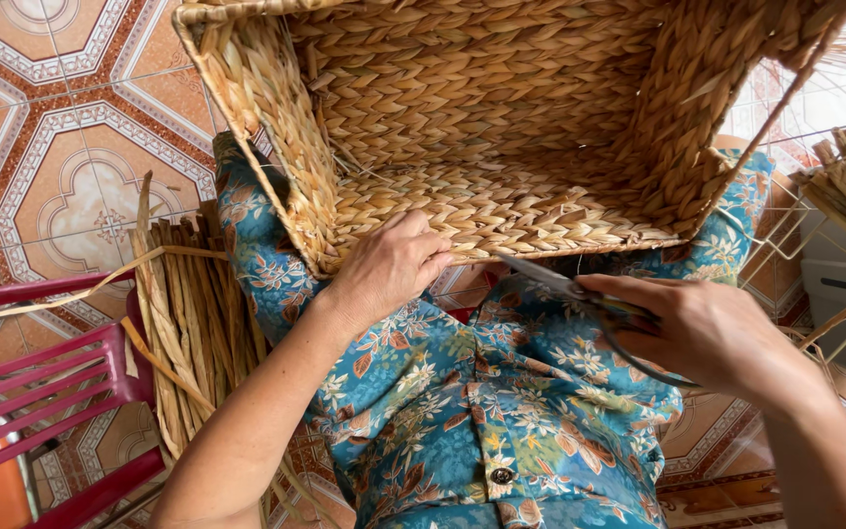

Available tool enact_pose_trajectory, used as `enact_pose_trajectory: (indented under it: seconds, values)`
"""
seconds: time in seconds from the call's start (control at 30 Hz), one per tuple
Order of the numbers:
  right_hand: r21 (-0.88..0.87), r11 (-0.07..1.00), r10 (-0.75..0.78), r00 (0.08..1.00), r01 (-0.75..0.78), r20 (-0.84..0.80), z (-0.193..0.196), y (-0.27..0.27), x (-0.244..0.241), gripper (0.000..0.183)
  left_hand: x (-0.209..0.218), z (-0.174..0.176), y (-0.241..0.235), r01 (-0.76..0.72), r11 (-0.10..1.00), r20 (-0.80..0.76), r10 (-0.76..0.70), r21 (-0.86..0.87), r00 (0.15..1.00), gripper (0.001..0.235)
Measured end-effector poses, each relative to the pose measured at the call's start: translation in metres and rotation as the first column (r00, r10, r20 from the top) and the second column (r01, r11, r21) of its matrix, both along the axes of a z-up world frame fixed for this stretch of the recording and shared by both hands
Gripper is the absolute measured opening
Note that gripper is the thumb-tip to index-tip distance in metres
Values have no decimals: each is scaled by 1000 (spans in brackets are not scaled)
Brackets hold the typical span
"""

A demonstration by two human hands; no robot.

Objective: The person trims the edges of a woven basket using scissors. They rotate the basket to access different sides and cut protruding strands. The person then places the basket on the floor and uses a small wooden block to press down on the basket's edge.

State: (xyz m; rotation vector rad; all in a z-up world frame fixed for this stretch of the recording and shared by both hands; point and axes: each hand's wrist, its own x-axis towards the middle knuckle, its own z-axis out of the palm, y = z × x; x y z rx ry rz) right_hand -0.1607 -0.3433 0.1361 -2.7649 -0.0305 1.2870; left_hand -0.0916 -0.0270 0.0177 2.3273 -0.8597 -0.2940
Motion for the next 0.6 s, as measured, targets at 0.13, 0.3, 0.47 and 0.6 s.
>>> enact_pose_trajectory:
  seconds: [0.13,0.3,0.47,0.6]
  values:
    - [55,978,-204,974,200,95,-3,-38,-22,69,20,-9,-22,-32,996,-234,12,-84,972,15]
    - [199,901,-423,881,385,213,-40,-56,-41,67,41,-18,-78,168,971,-206,-201,-169,958,23]
    - [406,763,-607,773,503,184,-64,-64,-49,71,66,-22,-105,400,898,-136,-426,-181,894,9]
    - [366,768,-603,785,525,140,-69,-65,-46,71,71,-29,-117,452,865,-192,-492,-218,849,10]
